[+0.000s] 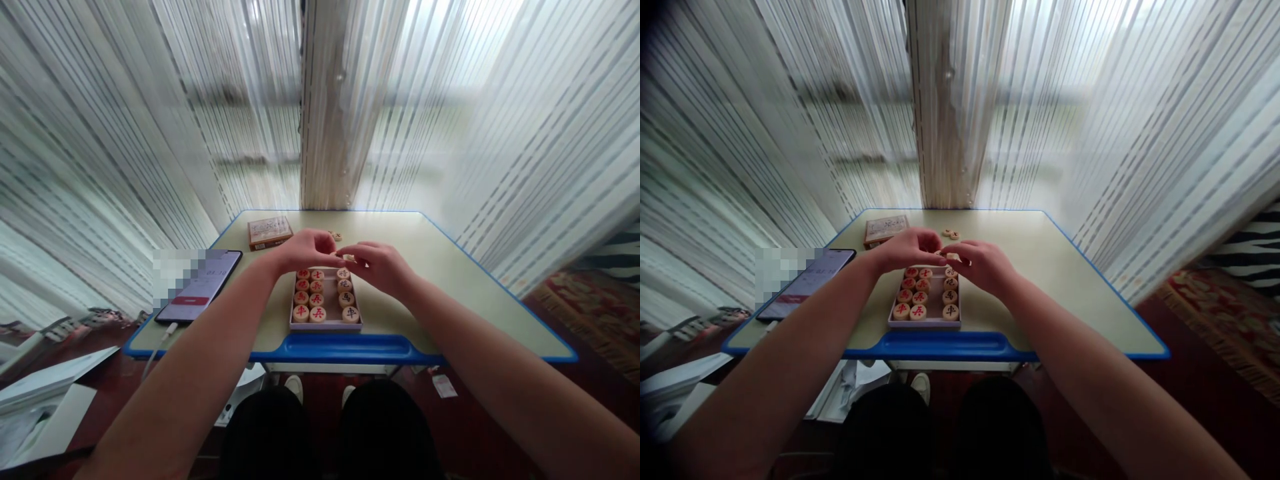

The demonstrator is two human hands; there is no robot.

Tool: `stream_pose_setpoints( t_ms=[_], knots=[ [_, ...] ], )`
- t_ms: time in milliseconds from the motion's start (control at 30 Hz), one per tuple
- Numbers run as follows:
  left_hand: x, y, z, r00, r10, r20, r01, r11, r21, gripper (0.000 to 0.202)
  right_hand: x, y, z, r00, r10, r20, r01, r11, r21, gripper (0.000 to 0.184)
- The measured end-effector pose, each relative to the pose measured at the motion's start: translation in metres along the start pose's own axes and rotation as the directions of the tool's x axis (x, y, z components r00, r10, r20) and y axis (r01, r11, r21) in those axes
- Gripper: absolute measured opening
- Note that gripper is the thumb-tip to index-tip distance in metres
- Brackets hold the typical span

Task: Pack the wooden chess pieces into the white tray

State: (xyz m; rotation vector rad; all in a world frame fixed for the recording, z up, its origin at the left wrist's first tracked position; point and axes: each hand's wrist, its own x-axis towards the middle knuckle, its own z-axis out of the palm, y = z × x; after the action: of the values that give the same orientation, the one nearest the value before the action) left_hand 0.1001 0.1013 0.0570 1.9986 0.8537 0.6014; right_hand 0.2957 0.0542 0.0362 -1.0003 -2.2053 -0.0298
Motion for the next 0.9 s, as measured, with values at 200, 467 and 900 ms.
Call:
stream_pose_setpoints(
  t_ms=[200,467,900],
  knots=[
    [-0.001,0.006,-0.001,0.999,0.031,0.009,-0.03,0.991,-0.134,0.034,0.0,-0.002,0.001,0.982,0.082,-0.169,-0.066,0.993,0.097,0.024],
    [-0.003,0.007,-0.005,0.999,0.039,-0.034,-0.045,0.985,-0.168,0.032,0.001,-0.002,0.0,0.975,0.103,-0.195,-0.082,0.991,0.109,0.024],
    [-0.001,-0.011,-0.013,0.997,-0.081,-0.002,0.08,0.982,0.172,0.037,0.002,0.006,0.002,0.968,0.227,-0.11,-0.226,0.974,0.019,0.019]
  ],
)
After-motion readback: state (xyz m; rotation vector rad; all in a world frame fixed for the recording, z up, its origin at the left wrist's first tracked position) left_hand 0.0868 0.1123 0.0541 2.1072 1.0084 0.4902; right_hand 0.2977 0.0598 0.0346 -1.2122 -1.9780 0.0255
